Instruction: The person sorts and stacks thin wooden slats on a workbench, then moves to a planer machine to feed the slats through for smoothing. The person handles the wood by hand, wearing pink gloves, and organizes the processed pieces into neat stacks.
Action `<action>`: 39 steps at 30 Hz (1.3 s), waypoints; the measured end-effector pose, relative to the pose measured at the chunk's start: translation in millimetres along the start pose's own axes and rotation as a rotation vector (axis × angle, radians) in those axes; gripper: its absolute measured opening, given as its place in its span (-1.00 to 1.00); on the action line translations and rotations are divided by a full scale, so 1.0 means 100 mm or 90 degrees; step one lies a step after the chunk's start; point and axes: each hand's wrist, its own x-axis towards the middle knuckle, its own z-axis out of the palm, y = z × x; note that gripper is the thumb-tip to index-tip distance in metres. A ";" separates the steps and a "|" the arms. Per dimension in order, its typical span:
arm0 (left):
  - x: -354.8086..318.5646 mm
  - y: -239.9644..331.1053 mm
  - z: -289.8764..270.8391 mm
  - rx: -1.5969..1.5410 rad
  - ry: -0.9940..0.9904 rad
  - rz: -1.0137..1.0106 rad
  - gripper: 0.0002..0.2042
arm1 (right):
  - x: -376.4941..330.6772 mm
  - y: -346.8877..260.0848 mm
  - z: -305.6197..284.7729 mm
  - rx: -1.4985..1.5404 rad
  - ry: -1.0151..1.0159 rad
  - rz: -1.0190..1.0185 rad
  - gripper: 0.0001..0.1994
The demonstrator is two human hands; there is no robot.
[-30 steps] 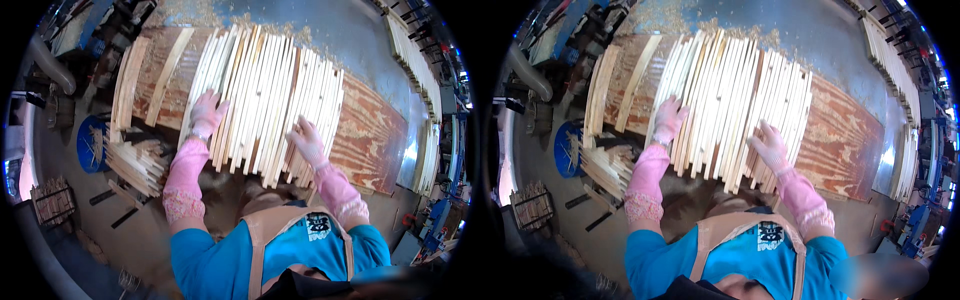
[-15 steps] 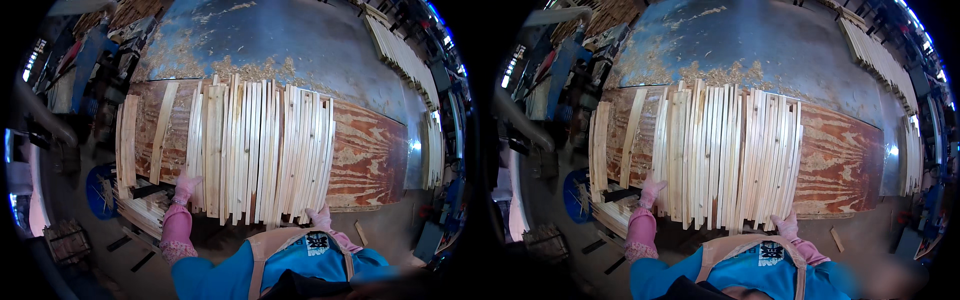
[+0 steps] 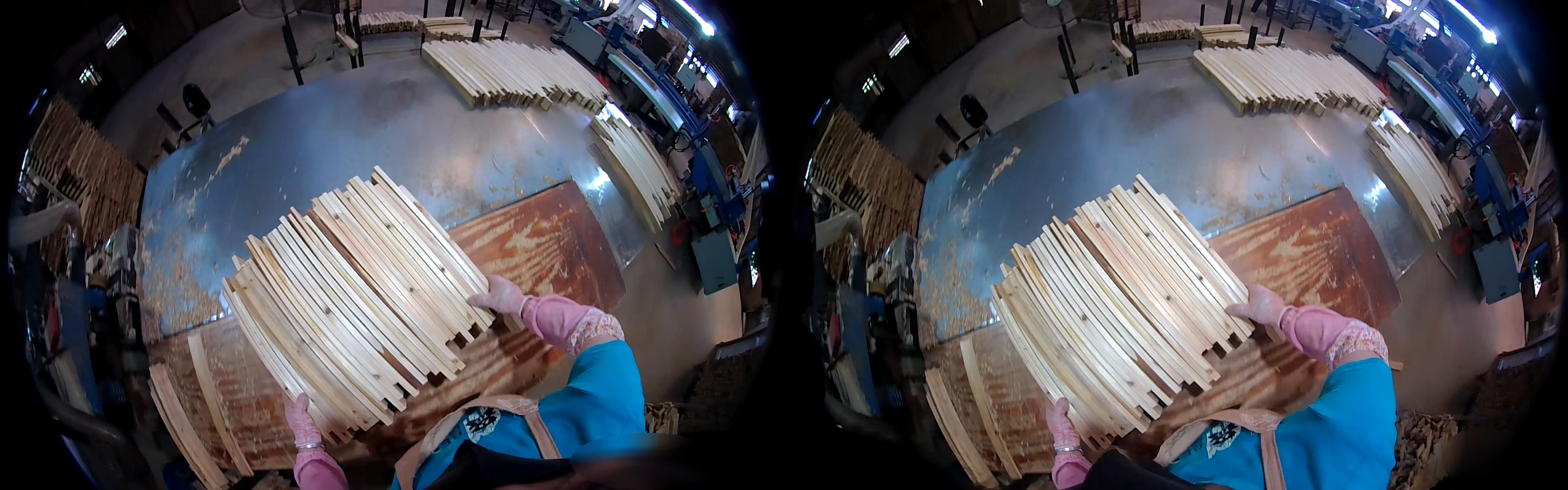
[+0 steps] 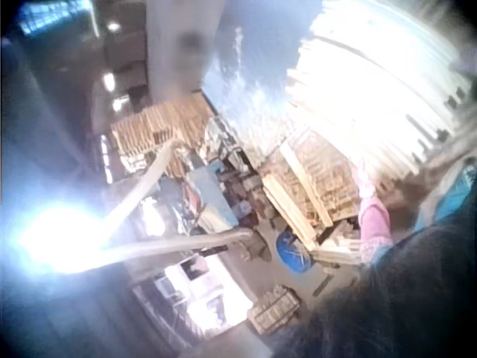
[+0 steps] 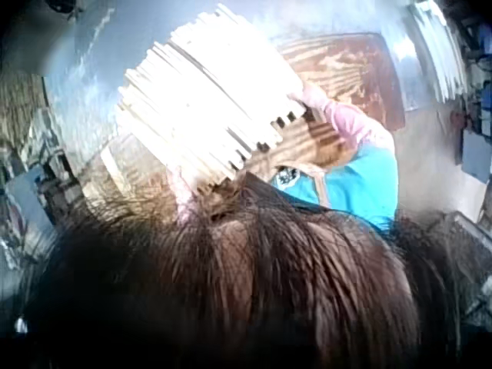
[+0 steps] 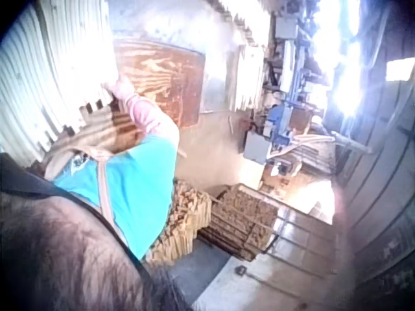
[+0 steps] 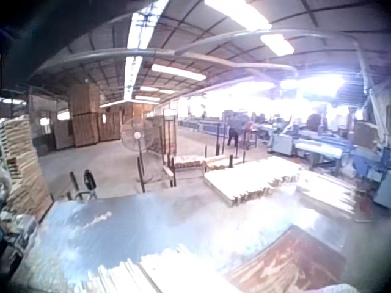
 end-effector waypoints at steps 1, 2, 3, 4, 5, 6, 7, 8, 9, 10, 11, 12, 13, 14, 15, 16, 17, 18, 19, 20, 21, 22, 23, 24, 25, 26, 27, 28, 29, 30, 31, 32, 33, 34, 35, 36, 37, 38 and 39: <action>0.26 0.03 0.22 -0.033 -0.013 -0.009 -0.35 | 0.33 -0.11 -0.22 -0.019 0.012 -0.011 -0.33; 0.53 0.19 0.36 -0.047 -0.014 -0.062 -0.37 | 0.69 -0.32 -0.42 -0.038 0.000 0.019 -0.33; 0.88 0.20 0.64 -0.076 -0.035 -0.076 -0.39 | 1.06 -0.39 -0.67 -0.054 0.019 0.016 -0.33; 0.96 0.38 0.88 -0.090 -0.053 -0.091 -0.39 | 1.46 -0.51 -0.83 -0.098 0.014 0.009 -0.31; 1.14 0.74 1.38 -0.098 -0.081 -0.114 -0.40 | 1.88 -0.56 -1.07 -0.137 0.015 0.015 -0.30; 1.40 0.97 1.87 -0.106 -0.115 -0.134 -0.41 | 2.36 -0.50 -1.31 -0.114 0.045 -0.004 -0.29; 1.76 0.89 2.16 -0.061 -0.132 -0.086 -0.42 | 2.79 -0.45 -1.55 -0.093 0.070 -0.028 -0.28; 2.10 0.95 2.50 -0.014 -0.146 -0.042 -0.43 | 3.07 -0.64 -1.74 -0.028 0.086 -0.028 -0.26; 2.36 0.99 2.84 0.025 -0.150 0.029 -0.43 | 3.34 -0.83 -1.94 0.038 0.103 -0.027 -0.24; 2.64 1.16 3.44 0.062 -0.174 0.108 -0.44 | 3.75 -0.77 -2.23 -0.104 0.184 -0.031 -0.25; 3.02 1.22 3.82 0.096 -0.205 0.098 -0.43 | 4.06 -0.82 -2.44 -0.250 0.251 -0.032 -0.24; 3.45 1.30 4.19 0.132 -0.239 0.089 -0.42 | 4.27 -0.83 -2.71 -0.297 0.263 0.003 -0.24; 3.89 1.30 4.39 0.080 -0.224 0.063 -0.43 | 4.41 -1.02 -2.74 -0.343 0.249 0.031 -0.23; 4.25 1.35 4.75 0.056 -0.216 0.099 -0.37 | 4.55 -0.99 -2.80 -0.390 0.320 0.015 -0.25; 4.36 1.56 5.26 0.080 -0.259 0.089 -0.34 | 4.60 -0.80 -2.91 -0.436 0.395 0.019 -0.27; 4.48 1.70 5.55 0.077 -0.315 0.120 -0.33 | 4.63 -0.64 -2.94 -0.446 0.450 -0.012 -0.28; 4.75 1.70 5.79 0.101 -0.307 0.201 -0.39 | 4.69 -0.57 -3.03 -0.460 0.510 -0.056 -0.28; 4.91 1.68 6.02 0.065 -0.335 0.211 -0.42 | 4.62 -0.49 -3.01 -0.463 0.544 -0.091 -0.29; 5.11 1.55 6.09 0.059 -0.342 0.287 -0.44 | 4.54 -0.49 -2.93 -0.462 0.575 -0.137 -0.30; 5.32 1.38 6.08 0.055 -0.341 0.370 -0.47 | 4.45 -0.54 -2.82 -0.456 0.606 -0.195 -0.30; 5.45 1.26 6.00 0.057 -0.342 0.455 -0.49 | 4.29 -0.49 -2.70 -0.455 0.565 -0.243 -0.32; 5.33 1.10 6.03 -0.094 -0.303 0.326 -0.51 | 4.01 -0.37 -2.53 -0.453 0.528 -0.279 -0.34; 5.07 0.98 6.07 -0.162 -0.323 0.236 -0.51 | 3.64 -0.37 -2.30 -0.420 0.508 -0.322 -0.48; 4.79 0.91 6.07 -0.236 -0.332 0.150 -0.51 | 3.24 -0.39 -2.14 -0.366 0.357 -0.266 -0.61; 4.50 0.91 5.97 -0.228 -0.402 0.103 -0.48 | 2.83 -0.38 -1.90 -0.330 0.306 -0.265 -0.66; 4.31 0.77 5.63 -0.211 -0.379 0.119 -0.47 | 2.54 -0.34 -1.66 -0.321 0.254 -0.319 -0.66; 4.09 0.59 5.28 -0.198 -0.361 0.131 -0.46 | 2.18 -0.36 -1.38 -0.363 0.266 -0.389 -0.67; 3.72 0.55 5.03 -0.043 -0.429 0.151 -0.41 | 1.85 -0.29 -1.18 -0.361 0.158 -0.321 -0.64; 3.29 0.52 4.68 0.116 -0.477 0.163 -0.36 | 1.50 -0.37 -0.96 -0.473 0.195 -0.426 -0.59; 2.84 0.53 4.33 0.205 -0.472 0.085 -0.35 | 1.22 -0.22 -0.71 -0.398 0.103 -0.372 -0.49; 2.37 0.57 3.99 0.285 -0.458 0.005 -0.34 | 0.94 -0.07 -0.42 -0.414 0.080 -0.404 -0.46; 1.68 0.80 3.74 0.452 -0.417 0.143 -0.33 | 0.73 0.03 -0.19 -0.435 0.050 -0.439 -0.42; 1.02 1.04 3.54 0.626 -0.349 0.265 -0.31 | 0.60 0.04 -0.04 -0.444 0.037 -0.457 -0.41; 0.54 1.12 3.23 0.626 -0.282 0.324 -0.33 | 0.42 -0.02 0.12 -0.454 0.011 -0.491 -0.39; 0.10 1.12 2.96 0.632 -0.217 0.379 -0.35 | 0.29 0.01 0.26 -0.465 -0.016 -0.522 -0.38; -0.37 1.06 2.68 0.640 -0.147 0.422 -0.37 | 0.23 0.12 0.42 -0.438 0.030 -0.518 -0.40; -0.85 0.95 2.39 0.641 -0.112 0.329 -0.37 | 0.14 0.17 0.49 -0.437 0.026 -0.503 -0.40; -1.24 0.84 2.15 0.627 -0.076 0.238 -0.37 | 0.13 0.19 0.51 -0.441 0.022 -0.492 -0.39; -1.61 0.72 1.93 0.604 -0.055 0.156 -0.38 | 0.12 0.17 0.52 -0.446 0.030 -0.472 -0.38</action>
